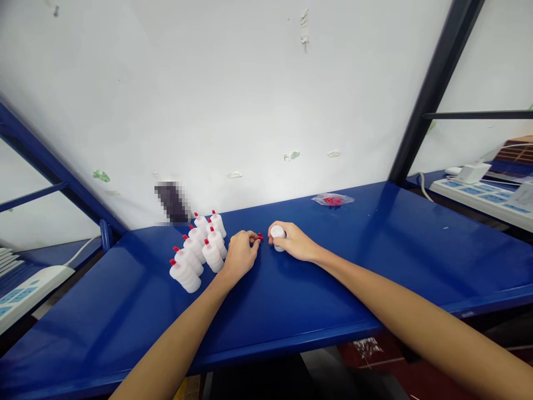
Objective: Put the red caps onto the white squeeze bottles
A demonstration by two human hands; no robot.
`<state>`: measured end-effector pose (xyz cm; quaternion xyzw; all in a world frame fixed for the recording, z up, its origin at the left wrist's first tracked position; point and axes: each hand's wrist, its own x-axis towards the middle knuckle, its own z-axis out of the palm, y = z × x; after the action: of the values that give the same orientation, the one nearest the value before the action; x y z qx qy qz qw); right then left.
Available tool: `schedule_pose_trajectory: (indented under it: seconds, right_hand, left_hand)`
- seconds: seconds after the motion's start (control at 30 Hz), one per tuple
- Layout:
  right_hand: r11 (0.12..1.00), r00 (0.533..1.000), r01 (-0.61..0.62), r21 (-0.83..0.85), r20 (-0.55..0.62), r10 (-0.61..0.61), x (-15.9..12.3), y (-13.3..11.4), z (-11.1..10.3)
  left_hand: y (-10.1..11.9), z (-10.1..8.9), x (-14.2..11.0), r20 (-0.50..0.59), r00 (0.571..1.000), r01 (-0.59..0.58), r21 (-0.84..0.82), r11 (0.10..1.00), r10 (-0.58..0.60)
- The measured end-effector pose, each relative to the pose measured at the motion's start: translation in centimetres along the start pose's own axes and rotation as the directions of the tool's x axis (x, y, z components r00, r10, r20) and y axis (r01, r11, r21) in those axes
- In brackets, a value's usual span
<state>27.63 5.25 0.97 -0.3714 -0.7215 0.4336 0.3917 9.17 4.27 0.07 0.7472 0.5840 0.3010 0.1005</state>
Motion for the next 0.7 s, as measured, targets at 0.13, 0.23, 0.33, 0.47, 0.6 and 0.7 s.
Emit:
schedule_pose_trajectory:
  seconds: [0.13,0.23,0.33,0.47,0.6,0.7]
  right_hand:
    - [0.960,1.000,-0.026,0.280,-0.001,0.027,0.3,0.7,0.0]
    - [0.920,1.000,-0.028,0.392,-0.003,0.031,0.4,0.8,0.0]
    - [0.867,0.998,-0.066,0.494,0.019,0.065,0.3,0.4,0.1]
    - [0.800,0.990,-0.133,0.585,0.048,0.130,0.2,0.0,0.2]
    - [0.812,0.993,-0.100,0.575,0.009,0.116,0.4,0.2,0.1]
    - [0.856,0.998,-0.059,0.514,-0.002,0.070,0.5,0.4,0.1]
  left_hand:
    - [0.7,-0.3,-1.1,-0.039,0.998,-0.048,-0.080,0.996,0.045]
    - [1.7,-0.5,-1.8,-0.087,0.996,-0.055,-0.226,0.973,0.036]
    - [2.6,-0.6,-2.1,-0.131,0.991,-0.054,-0.494,0.868,-0.012]
    - [2.8,-1.3,-2.1,-0.144,0.983,-0.015,-0.675,0.738,-0.111]
    - [2.5,-2.1,-1.8,-0.186,0.960,0.001,-0.742,0.671,-0.208]
    - [2.4,-2.1,-1.7,-0.189,0.965,-0.027,-0.759,0.650,-0.181]
